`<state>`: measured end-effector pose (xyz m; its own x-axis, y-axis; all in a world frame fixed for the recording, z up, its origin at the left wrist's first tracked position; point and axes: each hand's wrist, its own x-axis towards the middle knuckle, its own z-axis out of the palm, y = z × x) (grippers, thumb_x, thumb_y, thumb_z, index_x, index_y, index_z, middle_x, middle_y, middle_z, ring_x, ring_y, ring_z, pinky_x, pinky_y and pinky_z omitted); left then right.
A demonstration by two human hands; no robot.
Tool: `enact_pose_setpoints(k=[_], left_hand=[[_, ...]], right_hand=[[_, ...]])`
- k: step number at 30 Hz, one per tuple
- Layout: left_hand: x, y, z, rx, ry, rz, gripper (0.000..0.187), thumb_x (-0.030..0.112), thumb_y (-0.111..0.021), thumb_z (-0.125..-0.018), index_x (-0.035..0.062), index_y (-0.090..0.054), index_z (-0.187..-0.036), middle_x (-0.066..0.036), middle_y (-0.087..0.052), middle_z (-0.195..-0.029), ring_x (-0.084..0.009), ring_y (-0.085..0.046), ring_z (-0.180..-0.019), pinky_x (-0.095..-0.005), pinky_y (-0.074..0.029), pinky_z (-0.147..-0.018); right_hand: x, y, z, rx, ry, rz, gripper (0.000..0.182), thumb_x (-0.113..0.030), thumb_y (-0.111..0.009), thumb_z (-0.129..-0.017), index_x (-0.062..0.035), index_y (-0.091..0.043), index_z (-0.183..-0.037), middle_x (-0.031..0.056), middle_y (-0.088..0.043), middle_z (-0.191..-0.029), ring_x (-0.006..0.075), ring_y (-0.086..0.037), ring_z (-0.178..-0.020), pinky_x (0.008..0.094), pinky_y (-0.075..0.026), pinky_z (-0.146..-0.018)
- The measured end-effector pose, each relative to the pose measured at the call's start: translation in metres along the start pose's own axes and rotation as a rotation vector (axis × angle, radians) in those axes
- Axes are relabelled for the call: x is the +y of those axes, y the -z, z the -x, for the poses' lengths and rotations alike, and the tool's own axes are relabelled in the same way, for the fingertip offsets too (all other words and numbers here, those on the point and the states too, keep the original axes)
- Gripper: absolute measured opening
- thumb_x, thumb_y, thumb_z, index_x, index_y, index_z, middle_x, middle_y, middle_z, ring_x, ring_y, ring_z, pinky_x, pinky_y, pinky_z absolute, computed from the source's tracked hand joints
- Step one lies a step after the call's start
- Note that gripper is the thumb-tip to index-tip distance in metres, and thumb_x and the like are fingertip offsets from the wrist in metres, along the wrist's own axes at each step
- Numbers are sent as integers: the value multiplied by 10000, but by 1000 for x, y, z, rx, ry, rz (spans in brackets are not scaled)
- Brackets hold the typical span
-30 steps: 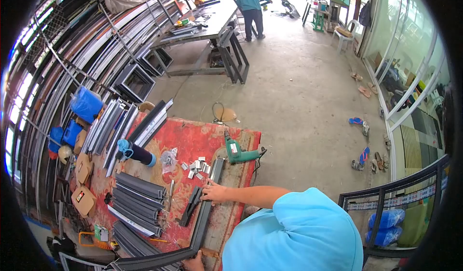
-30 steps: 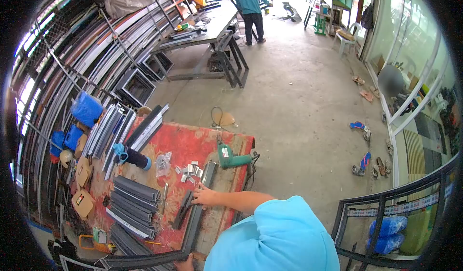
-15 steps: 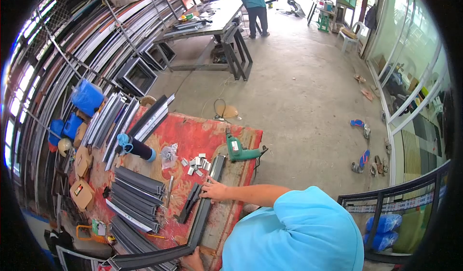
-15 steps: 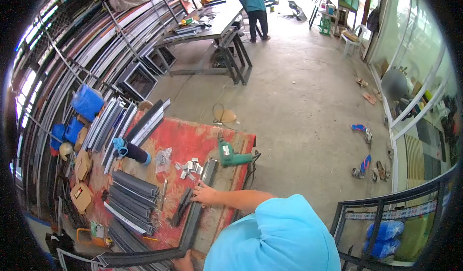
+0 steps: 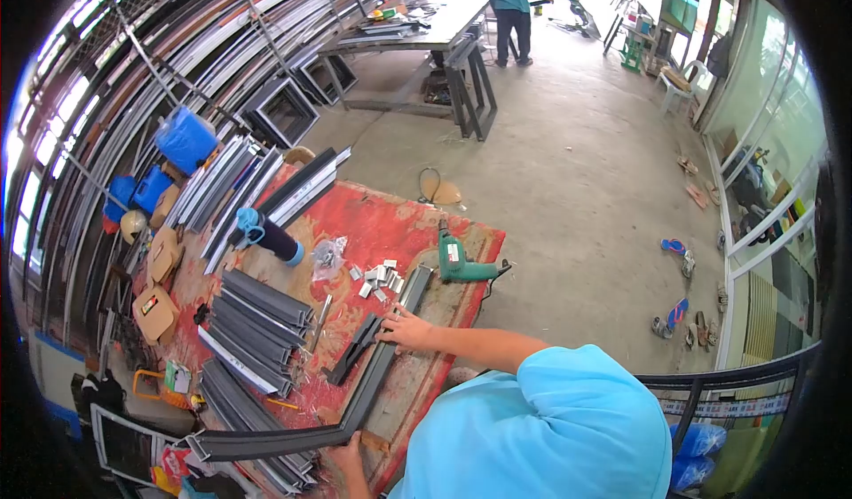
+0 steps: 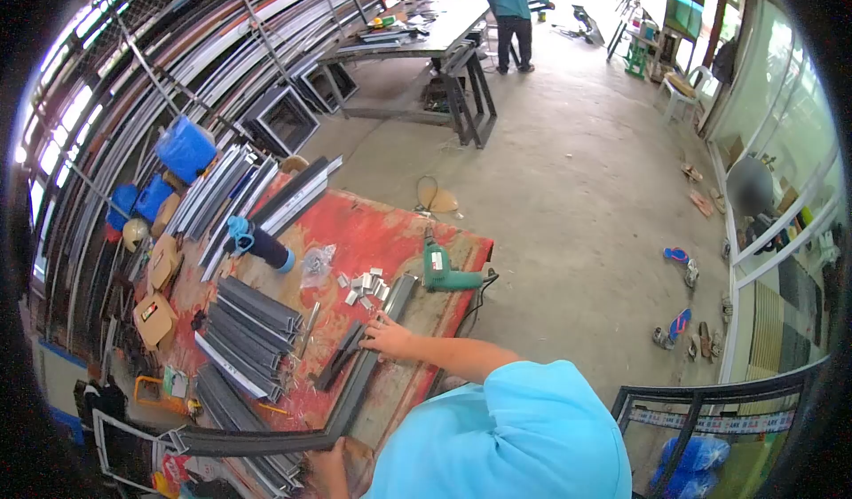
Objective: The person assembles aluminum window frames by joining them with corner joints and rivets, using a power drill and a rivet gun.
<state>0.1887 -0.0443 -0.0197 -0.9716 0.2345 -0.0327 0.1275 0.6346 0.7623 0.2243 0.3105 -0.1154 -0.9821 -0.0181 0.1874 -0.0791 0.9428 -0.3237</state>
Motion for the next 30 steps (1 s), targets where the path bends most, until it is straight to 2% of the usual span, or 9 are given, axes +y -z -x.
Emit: enact_pose_setpoints(k=[4,7,12,13,16,19,24,28,30], left_hand=[[-15,0,-5,-45,44,-7,670,105,-872,-650,-112,-532,-1185,-204,-634,-1140,-303,-617,-1042,-383,-450,-975],[-59,-8,-17,-61,27,13,671,110,-873,-652,-114,-530,-1184,-202,-636,-1134,-298,-618,-1041,-384,-452,-969],[-96,-19,-21,-83,33,206,658,113,-875,-652,-106,-537,-1172,-204,-640,-1130,-300,-624,-1029,-381,-460,-953],[-106,-23,-24,-59,-23,337,655,112,-876,-652,-104,-537,-1169,-206,-642,-1126,-302,-626,-1022,-382,-463,-945],[-117,-24,-23,-38,-18,218,629,91,-870,-656,-101,-535,-1152,-207,-651,-1103,-301,-631,-1002,-382,-474,-926],[-113,-23,-21,-44,-45,239,623,73,-859,-667,-97,-517,-1159,-210,-647,-1098,-307,-628,-993,-382,-476,-917],[-110,-23,-22,-81,-63,340,636,49,-834,-696,-90,-482,-1207,-208,-625,-1126,-292,-614,-1011,-377,-469,-930],[-121,-26,-24,-82,-70,349,653,47,-833,-700,-96,-472,-1225,-209,-622,-1134,-301,-612,-1019,-383,-467,-936],[-119,-31,-23,-58,-10,503,685,58,-838,-697,-106,-460,-1244,-227,-612,-1155,-318,-608,-1032,-386,-464,-935]], right_hand=[[0,-3,2,-15,5,35,764,-333,-797,-720,-230,-451,-1392,93,-467,-1315,301,-356,-1365,586,-192,-1165],[-4,0,4,1,-1,53,793,-306,-798,-724,-232,-421,-1417,100,-447,-1343,306,-348,-1371,603,-218,-1149],[-39,14,-2,-191,-222,178,802,-240,-775,-719,-158,-427,-1437,163,-322,-1521,359,-243,-1449,685,-170,-1121],[-46,13,-3,-201,-231,174,802,-240,-775,-719,-158,-427,-1437,163,-322,-1521,359,-243,-1449,685,-170,-1121],[-75,7,-6,-97,-359,143,805,-236,-764,-724,-123,-418,-1442,198,-290,-1533,399,-243,-1441,711,-170,-1101],[-106,15,-2,-159,-372,37,731,-187,-708,-772,-116,-409,-1434,204,-267,-1536,405,-211,-1449,706,-186,-1098],[-125,3,6,-220,-365,77,701,-180,-689,-788,-104,-411,-1427,203,-263,-1533,413,-266,-1420,712,-193,-1092],[-143,-2,7,-221,-437,48,702,-240,-705,-790,-101,-422,-1418,206,-286,-1525,406,-295,-1408,721,-217,-1075],[-152,4,6,-221,-486,20,704,-280,-718,-796,-104,-430,-1414,206,-299,-1522,400,-308,-1404,728,-221,-1065]])
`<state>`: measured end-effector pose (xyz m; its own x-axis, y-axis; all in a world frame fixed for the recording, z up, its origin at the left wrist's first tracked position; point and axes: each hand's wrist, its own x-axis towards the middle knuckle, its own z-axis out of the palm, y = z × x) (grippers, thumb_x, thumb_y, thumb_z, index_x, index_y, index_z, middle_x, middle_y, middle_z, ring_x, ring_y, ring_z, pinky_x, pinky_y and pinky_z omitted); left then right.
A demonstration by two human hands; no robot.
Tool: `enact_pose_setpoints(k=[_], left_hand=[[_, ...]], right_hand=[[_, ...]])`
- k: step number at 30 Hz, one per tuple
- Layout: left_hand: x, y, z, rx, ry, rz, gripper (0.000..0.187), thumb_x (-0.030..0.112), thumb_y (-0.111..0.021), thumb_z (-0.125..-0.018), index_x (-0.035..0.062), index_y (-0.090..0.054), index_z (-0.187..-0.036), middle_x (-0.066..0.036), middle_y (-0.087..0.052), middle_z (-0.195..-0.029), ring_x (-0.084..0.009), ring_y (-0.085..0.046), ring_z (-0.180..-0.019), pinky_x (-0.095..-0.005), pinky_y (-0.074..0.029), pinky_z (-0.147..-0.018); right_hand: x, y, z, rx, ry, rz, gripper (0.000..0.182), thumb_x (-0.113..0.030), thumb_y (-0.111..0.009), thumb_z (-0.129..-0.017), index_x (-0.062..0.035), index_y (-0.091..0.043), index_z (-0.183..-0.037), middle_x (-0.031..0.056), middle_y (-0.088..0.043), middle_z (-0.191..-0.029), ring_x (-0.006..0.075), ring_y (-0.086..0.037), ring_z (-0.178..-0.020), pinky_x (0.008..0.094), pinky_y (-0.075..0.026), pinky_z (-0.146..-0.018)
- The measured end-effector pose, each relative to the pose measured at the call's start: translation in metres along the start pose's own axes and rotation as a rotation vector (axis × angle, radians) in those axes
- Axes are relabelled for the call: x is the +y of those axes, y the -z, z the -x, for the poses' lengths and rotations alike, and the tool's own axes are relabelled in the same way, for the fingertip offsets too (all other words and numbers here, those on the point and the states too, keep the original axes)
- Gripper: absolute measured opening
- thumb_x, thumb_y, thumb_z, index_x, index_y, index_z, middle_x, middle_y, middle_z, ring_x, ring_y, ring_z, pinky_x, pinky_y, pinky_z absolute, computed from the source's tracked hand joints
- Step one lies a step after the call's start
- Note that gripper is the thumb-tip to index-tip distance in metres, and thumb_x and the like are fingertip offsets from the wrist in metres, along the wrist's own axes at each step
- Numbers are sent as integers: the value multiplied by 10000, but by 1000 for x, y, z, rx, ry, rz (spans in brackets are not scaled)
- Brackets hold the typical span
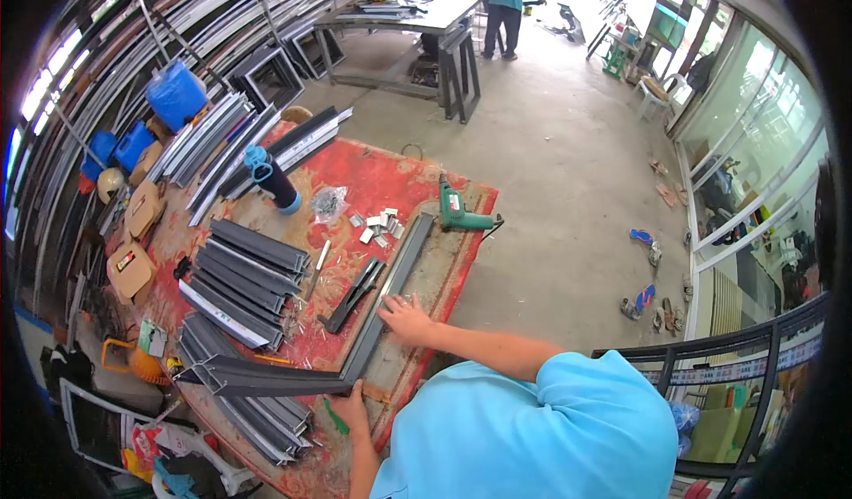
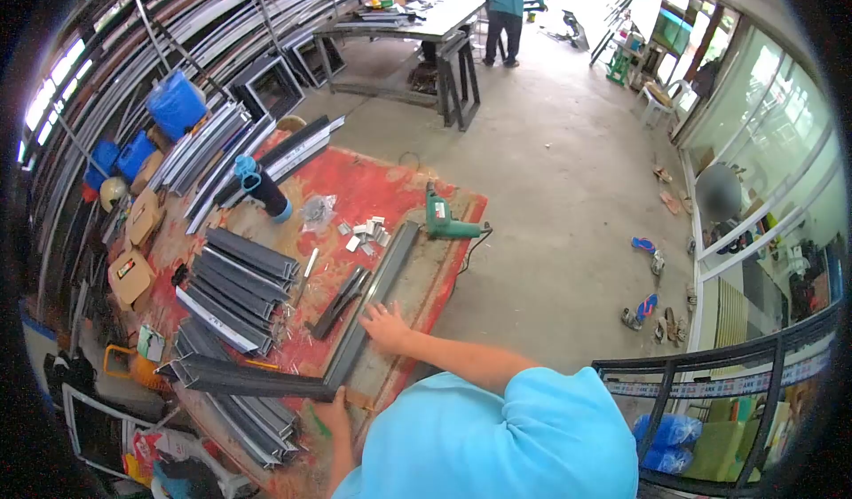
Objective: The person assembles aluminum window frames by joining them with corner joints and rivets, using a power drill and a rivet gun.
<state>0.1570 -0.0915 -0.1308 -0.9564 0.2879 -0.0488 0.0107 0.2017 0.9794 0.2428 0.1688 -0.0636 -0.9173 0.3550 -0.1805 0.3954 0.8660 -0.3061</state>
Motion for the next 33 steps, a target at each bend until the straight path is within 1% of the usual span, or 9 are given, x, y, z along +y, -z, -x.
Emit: enact_pose_setpoints(k=[6,8,13,15,18,25,27,29,33], left_hand=[[23,4,1,-65,-32,-216,709,83,-841,-700,-106,-452,-1262,-251,-591,-1194,-323,-604,-1058,-386,-462,-941],[-1,8,-6,-55,-42,-261,710,92,-841,-700,-103,-456,-1264,-252,-594,-1187,-333,-604,-1057,-391,-461,-944],[-15,10,-3,-12,-32,-210,740,128,-848,-696,-97,-457,-1283,-260,-599,-1176,-380,-603,-1048,-406,-463,-938],[-12,11,-8,-61,-145,-370,798,165,-856,-695,-105,-430,-1313,-275,-595,-1183,-410,-602,-1037,-412,-469,-927],[8,8,-2,-37,-23,-400,801,199,-860,-698,-134,-448,-1299,-263,-599,-1224,-374,-588,-1110,-406,-441,-968],[-13,10,-7,-12,-77,-407,927,240,-895,-638,-102,-396,-1341,-288,-584,-1216,-423,-586,-1120,-427,-468,-946],[-32,11,-12,35,-141,-415,878,241,-898,-636,-108,-433,-1294,-290,-594,-1186,-423,-589,-1100,-433,-468,-929],[-16,10,-8,3,-25,-468,790,230,-898,-639,-109,-479,-1217,-285,-621,-1121,-425,-603,-1039,-435,-472,-895],[4,6,-2,15,-50,-355,682,196,-894,-644,-91,-516,-1134,-261,-655,-1030,-413,-628,-929,-413,-488,-835]], right_hand=[[-3,23,-9,134,-103,-620,702,-264,-703,-817,-37,-409,-1413,218,-443,-1409,361,-499,-1249,492,-427,-1035],[2,47,-20,355,82,-872,644,-245,-692,-845,-13,-439,-1390,198,-572,-1264,315,-605,-1098,367,-505,-918],[-42,186,-26,254,358,-888,446,-144,-620,-871,-38,-567,-1301,155,-684,-951,287,-667,-876,365,-515,-787],[-63,211,-35,-188,663,-880,388,-79,-566,-888,-66,-599,-1275,152,-688,-934,253,-672,-895,381,-515,-776],[-84,200,-55,23,836,-575,432,-38,-548,-848,-66,-598,-1276,141,-693,-920,296,-672,-881,405,-516,-778],[-104,177,-55,-86,701,-713,508,10,-526,-797,-65,-581,-1296,175,-697,-1019,337,-668,-937,421,-513,-802],[-124,128,-94,-13,952,-731,533,10,-543,-783,-97,-585,-1303,192,-692,-1042,359,-659,-957,435,-509,-800],[-147,101,-109,-375,830,-411,548,6,-561,-776,-93,-574,-1315,214,-667,-1114,369,-637,-1004,444,-501,-828],[-160,152,-87,-382,833,-321,515,-34,-593,-823,-33,-534,-1335,176,-642,-1223,304,-630,-1071,411,-500,-846]])
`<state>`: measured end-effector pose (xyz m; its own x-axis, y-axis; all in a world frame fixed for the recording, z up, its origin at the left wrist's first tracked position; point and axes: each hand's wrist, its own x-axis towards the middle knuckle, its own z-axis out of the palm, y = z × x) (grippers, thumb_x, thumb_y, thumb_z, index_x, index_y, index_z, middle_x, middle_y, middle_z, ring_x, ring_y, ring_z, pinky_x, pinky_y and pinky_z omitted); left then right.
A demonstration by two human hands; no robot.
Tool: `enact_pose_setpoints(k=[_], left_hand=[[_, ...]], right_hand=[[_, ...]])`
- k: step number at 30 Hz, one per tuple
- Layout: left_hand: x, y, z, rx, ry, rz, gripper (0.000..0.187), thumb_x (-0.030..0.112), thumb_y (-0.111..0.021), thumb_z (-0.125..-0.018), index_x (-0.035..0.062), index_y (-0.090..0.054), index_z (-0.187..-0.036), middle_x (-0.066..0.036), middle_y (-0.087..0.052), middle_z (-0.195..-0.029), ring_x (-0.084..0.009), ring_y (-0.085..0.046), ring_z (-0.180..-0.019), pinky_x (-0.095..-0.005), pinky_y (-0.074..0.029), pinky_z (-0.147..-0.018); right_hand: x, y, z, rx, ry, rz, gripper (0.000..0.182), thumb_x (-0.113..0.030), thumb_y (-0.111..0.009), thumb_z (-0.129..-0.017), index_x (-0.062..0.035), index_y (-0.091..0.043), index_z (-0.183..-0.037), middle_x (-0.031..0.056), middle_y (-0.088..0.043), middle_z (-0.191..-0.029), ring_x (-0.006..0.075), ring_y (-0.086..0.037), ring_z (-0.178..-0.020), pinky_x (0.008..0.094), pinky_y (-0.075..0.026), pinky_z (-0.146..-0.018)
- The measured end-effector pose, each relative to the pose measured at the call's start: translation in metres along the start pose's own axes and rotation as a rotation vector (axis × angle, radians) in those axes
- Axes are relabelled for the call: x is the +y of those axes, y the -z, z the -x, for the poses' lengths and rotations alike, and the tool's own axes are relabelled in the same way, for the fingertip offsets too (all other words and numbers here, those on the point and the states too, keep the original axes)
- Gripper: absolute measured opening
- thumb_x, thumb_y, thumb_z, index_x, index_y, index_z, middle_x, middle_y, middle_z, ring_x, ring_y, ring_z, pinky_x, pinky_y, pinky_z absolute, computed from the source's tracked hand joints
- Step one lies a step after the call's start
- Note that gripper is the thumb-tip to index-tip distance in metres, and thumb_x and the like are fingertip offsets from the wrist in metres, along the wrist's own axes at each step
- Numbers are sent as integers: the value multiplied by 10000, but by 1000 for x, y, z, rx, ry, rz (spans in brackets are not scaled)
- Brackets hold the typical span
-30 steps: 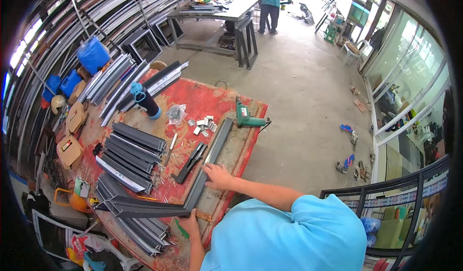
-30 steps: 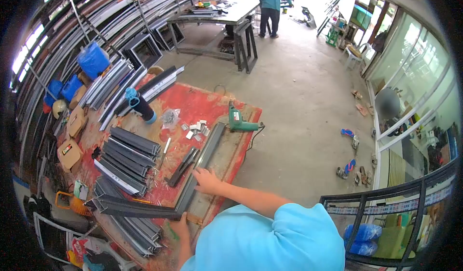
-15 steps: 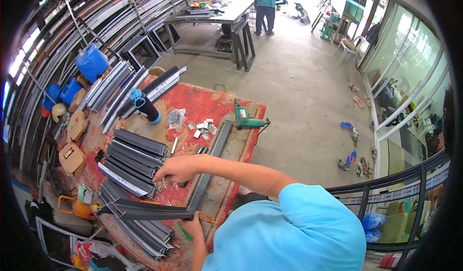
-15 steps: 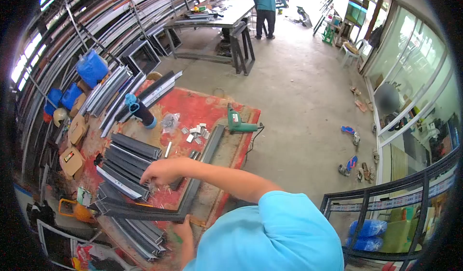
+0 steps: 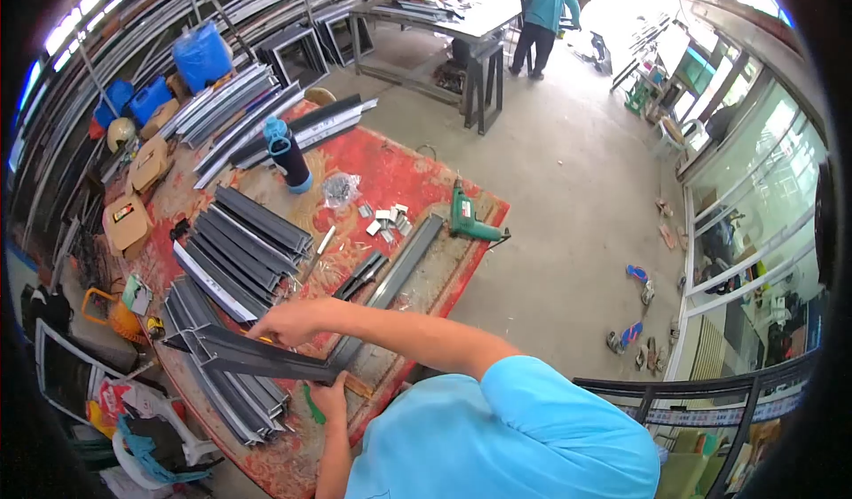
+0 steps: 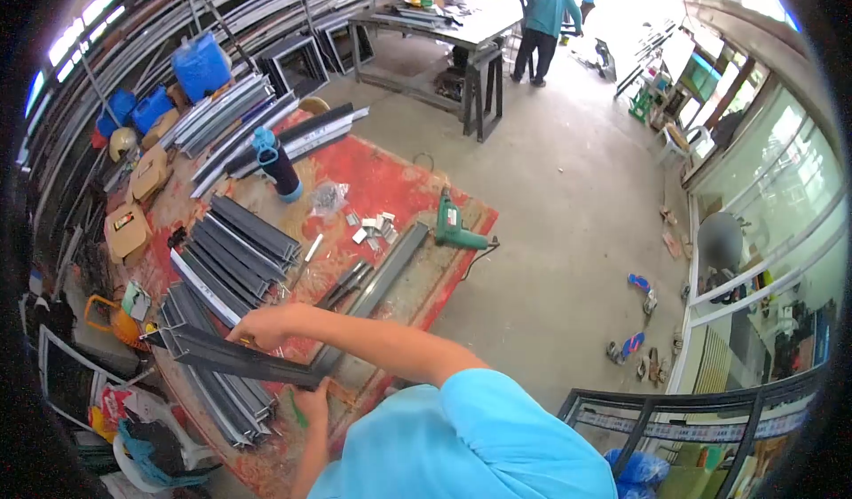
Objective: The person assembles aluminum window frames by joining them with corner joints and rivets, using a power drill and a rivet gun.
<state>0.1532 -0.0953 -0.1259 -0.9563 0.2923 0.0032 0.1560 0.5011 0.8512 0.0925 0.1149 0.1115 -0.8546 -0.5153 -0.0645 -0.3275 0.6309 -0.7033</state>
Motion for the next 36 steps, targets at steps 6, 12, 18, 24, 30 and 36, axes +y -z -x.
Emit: enact_pose_setpoints(k=[6,12,18,24,30,36], left_hand=[[3,-1,2,35,-12,27,703,188,-893,-623,-69,-522,-1162,-247,-661,-1047,-422,-631,-944,-425,-483,-836],[-1,0,1,61,-66,-57,728,252,-884,-633,-54,-518,-1183,-259,-658,-1035,-461,-609,-964,-455,-477,-827],[14,3,3,52,-64,-121,795,313,-877,-640,-47,-489,-1234,-274,-642,-1084,-466,-596,-1007,-465,-472,-838],[-17,-9,4,94,17,-114,906,314,-878,-641,-64,-438,-1336,-286,-625,-1142,-443,-589,-1087,-437,-466,-920],[-8,-7,8,92,-6,-38,887,214,-880,-639,-97,-423,-1333,-286,-582,-1217,-416,-559,-1152,-411,-434,-985],[-13,-13,1,70,18,16,781,156,-879,-638,-87,-472,-1258,-246,-603,-1185,-374,-594,-1084,-394,-443,-966]], right_hand=[[35,-34,61,215,-83,-431,380,-214,-546,-963,-9,-553,-1282,156,-671,-890,285,-647,-798,404,-510,-721],[54,-90,83,162,-268,-96,382,-302,-556,-931,-4,-598,-1167,222,-679,-916,385,-651,-847,470,-504,-743],[59,-155,129,42,-427,-65,415,-290,-588,-881,-3,-614,-1180,261,-665,-1032,411,-640,-966,483,-508,-838],[55,-192,160,-349,-518,40,472,-320,-654,-850,30,-623,-1164,254,-666,-1062,414,-633,-1014,486,-504,-873],[50,-174,154,-384,-616,53,394,-263,-633,-842,12,-654,-1124,245,-674,-1054,402,-650,-993,492,-521,-843],[81,-138,155,-313,-551,224,371,-247,-633,-798,20,-673,-1052,246,-679,-1012,394,-666,-939,489,-543,-772]])
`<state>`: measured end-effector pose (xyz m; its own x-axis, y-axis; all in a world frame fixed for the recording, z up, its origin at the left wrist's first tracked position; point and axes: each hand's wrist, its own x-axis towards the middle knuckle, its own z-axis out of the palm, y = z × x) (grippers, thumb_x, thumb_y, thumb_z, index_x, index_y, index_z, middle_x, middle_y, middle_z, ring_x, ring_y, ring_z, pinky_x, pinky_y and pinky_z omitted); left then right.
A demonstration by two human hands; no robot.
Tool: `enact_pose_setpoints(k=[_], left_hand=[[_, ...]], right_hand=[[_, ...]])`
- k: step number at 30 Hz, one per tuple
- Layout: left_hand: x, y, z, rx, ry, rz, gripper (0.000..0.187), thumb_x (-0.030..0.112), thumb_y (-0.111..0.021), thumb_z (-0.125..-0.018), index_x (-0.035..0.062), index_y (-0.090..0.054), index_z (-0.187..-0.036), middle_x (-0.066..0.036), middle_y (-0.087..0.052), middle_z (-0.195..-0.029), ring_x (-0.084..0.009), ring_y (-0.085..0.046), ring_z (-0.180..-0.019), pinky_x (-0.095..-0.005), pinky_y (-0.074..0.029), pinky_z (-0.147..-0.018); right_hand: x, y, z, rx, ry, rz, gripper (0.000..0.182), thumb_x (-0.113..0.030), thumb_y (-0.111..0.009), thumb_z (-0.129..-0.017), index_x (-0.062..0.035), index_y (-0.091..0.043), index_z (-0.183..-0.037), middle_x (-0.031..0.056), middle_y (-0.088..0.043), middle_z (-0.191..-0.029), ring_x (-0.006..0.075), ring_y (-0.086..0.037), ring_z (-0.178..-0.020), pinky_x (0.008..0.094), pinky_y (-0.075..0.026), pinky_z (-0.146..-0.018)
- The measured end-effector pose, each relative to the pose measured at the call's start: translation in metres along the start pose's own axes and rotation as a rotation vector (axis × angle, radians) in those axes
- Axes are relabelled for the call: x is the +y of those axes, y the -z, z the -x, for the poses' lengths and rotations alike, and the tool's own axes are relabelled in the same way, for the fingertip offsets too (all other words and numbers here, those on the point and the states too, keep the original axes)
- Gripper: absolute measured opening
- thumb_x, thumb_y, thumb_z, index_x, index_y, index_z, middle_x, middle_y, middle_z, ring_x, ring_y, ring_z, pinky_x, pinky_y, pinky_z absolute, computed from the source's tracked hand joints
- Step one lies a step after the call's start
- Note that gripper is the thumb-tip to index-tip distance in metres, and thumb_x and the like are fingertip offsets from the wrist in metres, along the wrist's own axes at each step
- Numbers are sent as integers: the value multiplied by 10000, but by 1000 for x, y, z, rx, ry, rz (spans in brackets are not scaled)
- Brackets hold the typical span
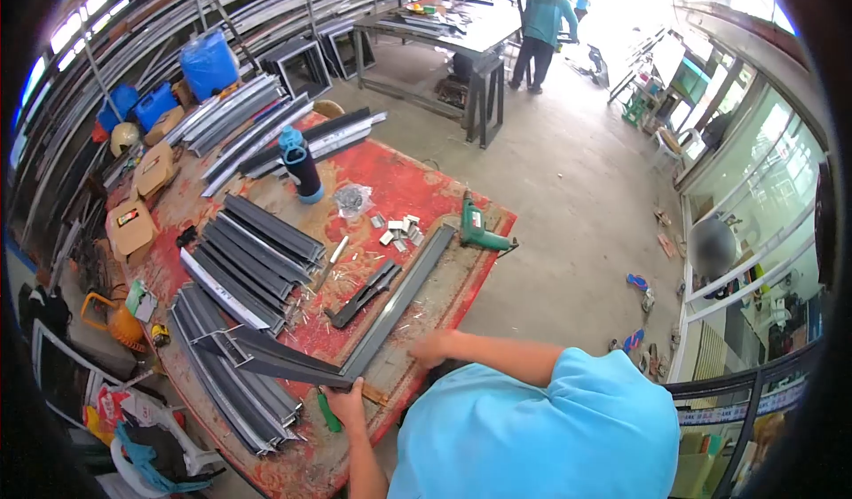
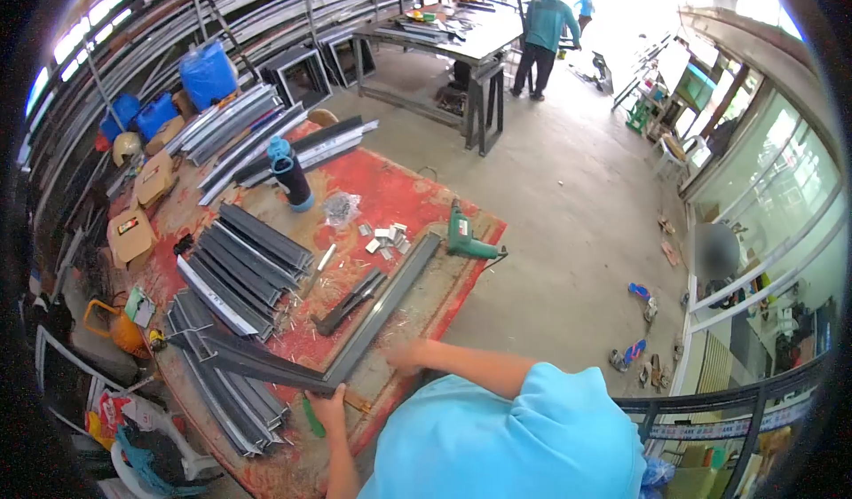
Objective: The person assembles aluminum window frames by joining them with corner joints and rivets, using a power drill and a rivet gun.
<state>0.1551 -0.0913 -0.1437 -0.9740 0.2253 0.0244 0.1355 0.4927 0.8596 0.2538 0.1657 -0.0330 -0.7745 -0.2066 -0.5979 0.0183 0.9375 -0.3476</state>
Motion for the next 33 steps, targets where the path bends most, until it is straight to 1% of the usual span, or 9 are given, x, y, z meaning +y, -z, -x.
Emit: enact_pose_setpoints(k=[4,6,10,13,16,18,24,27,33], left_hand=[[38,19,3,-89,101,161,704,125,-880,-648,-94,-510,-1206,-213,-644,-1117,-318,-627,-1012,-374,-470,-918],[52,22,1,-175,183,148,656,82,-864,-655,-96,-524,-1186,-194,-644,-1117,-286,-626,-1014,-369,-469,-921],[11,6,-2,-75,217,117,621,56,-848,-656,-101,-549,-1177,-206,-605,-1196,-261,-595,-1084,-378,-451,-960],[2,9,-2,-114,108,-95,630,177,-865,-672,-80,-579,-1172,-205,-608,-1208,-329,-587,-1085,-400,-434,-975],[46,18,-3,-217,307,-95,689,282,-851,-703,-61,-562,-1226,-176,-622,-1190,-322,-574,-1100,-394,-409,-996],[34,13,2,-122,190,-124,694,239,-867,-684,-46,-564,-1240,-160,-625,-1174,-284,-575,-1102,-384,-434,-970],[56,8,5,17,305,136,527,216,-860,-676,-43,-648,-1082,-129,-664,-1084,-242,-603,-1012,-357,-437,-940],[48,20,12,-131,428,-10,687,100,-824,-701,-52,-507,-1291,-149,-614,-1176,-250,-573,-1104,-377,-436,-978],[30,27,61,186,353,-132,471,108,-724,-801,-51,-563,-1213,-185,-617,-1177,-277,-586,-1110,-384,-431,-985]], right_hand=[[45,22,-22,38,-50,-46,336,-207,-637,-770,9,-669,-1026,222,-687,-990,388,-668,-911,484,-545,-756],[66,23,-26,262,-62,-140,334,-217,-643,-759,5,-675,-1007,221,-691,-948,397,-669,-881,489,-541,-748],[91,60,-27,241,-39,-113,336,-230,-643,-761,4,-673,-1001,223,-691,-938,402,-668,-886,494,-538,-757],[97,88,-23,237,-79,-174,328,-240,-643,-783,-1,-671,-1006,226,-685,-952,400,-662,-927,497,-536,-777],[130,73,-42,275,8,-194,390,-269,-649,-842,-34,-615,-1152,234,-676,-978,407,-650,-959,499,-531,-813],[143,81,-31,321,80,-241,405,-250,-642,-852,-57,-589,-1204,236,-671,-990,407,-635,-983,499,-514,-833],[175,91,-34,421,-51,-279,329,-238,-625,-852,-99,-659,-1149,214,-675,-984,395,-633,-965,496,-501,-832],[183,95,-55,542,-43,-311,244,-226,-616,-853,-103,-701,-1045,206,-677,-881,390,-647,-879,497,-512,-778],[148,92,-125,580,191,-320,200,-199,-612,-843,-98,-718,-981,189,-676,-830,378,-657,-814,497,-519,-736]])
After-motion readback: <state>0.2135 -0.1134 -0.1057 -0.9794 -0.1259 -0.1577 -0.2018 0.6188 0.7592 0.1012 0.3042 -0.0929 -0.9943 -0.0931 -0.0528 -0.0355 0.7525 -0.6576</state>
